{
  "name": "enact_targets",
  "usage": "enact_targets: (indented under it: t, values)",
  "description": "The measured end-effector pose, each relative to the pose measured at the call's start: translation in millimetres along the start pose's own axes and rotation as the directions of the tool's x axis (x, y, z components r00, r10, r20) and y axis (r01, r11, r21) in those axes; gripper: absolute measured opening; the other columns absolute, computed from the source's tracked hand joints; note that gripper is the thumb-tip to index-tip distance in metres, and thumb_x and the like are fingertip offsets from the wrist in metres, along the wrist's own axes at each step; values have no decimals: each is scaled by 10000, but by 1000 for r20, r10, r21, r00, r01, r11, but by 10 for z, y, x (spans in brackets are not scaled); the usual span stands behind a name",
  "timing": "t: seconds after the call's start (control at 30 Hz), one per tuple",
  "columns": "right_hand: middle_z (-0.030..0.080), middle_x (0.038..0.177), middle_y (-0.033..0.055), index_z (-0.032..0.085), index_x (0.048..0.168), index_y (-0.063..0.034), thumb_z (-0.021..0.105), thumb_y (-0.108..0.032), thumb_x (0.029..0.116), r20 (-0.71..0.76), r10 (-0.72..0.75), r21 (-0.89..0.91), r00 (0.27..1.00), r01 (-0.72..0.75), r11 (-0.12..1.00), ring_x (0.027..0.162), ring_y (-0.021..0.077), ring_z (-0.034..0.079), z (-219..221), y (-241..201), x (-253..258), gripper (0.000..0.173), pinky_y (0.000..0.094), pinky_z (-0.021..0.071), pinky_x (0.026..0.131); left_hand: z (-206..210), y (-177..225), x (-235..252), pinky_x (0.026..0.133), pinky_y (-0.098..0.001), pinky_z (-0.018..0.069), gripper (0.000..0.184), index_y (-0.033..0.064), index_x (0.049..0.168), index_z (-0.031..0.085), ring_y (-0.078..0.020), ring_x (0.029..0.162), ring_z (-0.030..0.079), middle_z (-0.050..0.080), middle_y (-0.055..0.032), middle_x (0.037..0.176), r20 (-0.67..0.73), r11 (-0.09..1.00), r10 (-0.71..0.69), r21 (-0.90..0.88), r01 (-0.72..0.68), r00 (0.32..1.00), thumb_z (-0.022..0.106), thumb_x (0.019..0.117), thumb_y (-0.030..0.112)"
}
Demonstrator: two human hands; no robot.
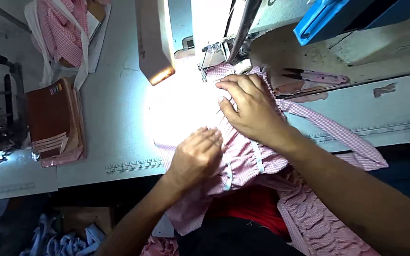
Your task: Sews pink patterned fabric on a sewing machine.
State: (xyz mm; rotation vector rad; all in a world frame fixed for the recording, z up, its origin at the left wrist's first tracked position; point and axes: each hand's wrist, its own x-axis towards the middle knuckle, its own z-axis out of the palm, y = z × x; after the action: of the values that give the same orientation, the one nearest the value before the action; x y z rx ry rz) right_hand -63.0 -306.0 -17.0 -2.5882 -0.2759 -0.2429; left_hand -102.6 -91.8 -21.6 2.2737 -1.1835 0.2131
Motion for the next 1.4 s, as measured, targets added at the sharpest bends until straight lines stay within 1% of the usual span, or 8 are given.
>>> enact_targets:
  t: [0.37,0.53,0.67,0.77,0.93,1.1,1.27,1.4]
  values:
    - [586,1443,139,598,1417,-62,417,-238,1058,-17,-54,-71,998,53,996,1323,331,531,42,2,27,439,433,412,1116,27,-2,-29,1093,-381,529,215,62,1063,802,-212,1219,686,758,-89,1203,-33,1000,-11,-5,11,999,626,1000,167]
    - [641,1332,145,705,1205,-70,430,-206,1064,-40,-142,-53,989,140,989,1277,317,566,4,27,21,337,421,437,1094,8,1,-18,1103,-378,521,229,64,1068,802,-212,1218,686,759,-88,1200,-26,1000,-7,8,7,1000,637,1009,211]
    - [571,1440,151,641,1348,-93,475,-258,987,32,-110,-112,993,113,987,1366,349,497,-35,1,4,430,474,422,1104,3,-2,-13,1101,-386,522,233,66,1054,804,-210,1214,688,762,-86,1191,-26,1000,3,13,-3,1000,643,1010,229]
    - [631,1332,143,699,1213,-95,468,-129,1011,7,-169,-110,986,168,980,1302,362,536,-52,11,-11,310,492,446,1064,1,-16,-1,1108,-384,515,225,63,1040,806,-214,1217,686,764,-85,1186,-25,1000,13,6,-13,1000,642,1008,214]
    - [620,1385,126,688,1275,-105,474,-351,1000,32,-99,-175,995,103,979,1359,344,511,-95,-18,-79,427,499,411,1099,-20,-17,-1,1107,-372,517,218,60,1042,806,-212,1207,691,765,-87,1180,-13,1000,17,-9,-18,1000,642,1006,199]
    - [683,1254,128,727,1196,-101,510,-118,1010,-12,-196,-137,981,192,972,1259,356,578,-116,-25,-128,286,516,442,1051,-28,-17,-23,1120,-373,505,223,63,1080,801,-211,1233,677,755,-86,1212,9,1000,20,-13,-19,1000,636,1013,198]
    - [627,1391,110,676,1333,-121,493,-382,1016,39,-117,-193,992,122,974,1320,361,529,-128,-43,-137,450,546,383,1092,-29,-15,-36,1118,-379,506,219,62,1078,802,-216,1228,680,758,-87,1203,2,1000,25,-8,-25,1000,643,1016,199]
    - [670,1254,133,714,1229,-121,501,-119,1010,23,-190,-171,982,191,966,1228,381,569,-145,-52,-148,306,577,382,1048,-25,-9,-47,1124,-377,500,242,62,1101,796,-216,1239,674,754,-85,1216,10,999,34,16,-34,999,638,1024,229]
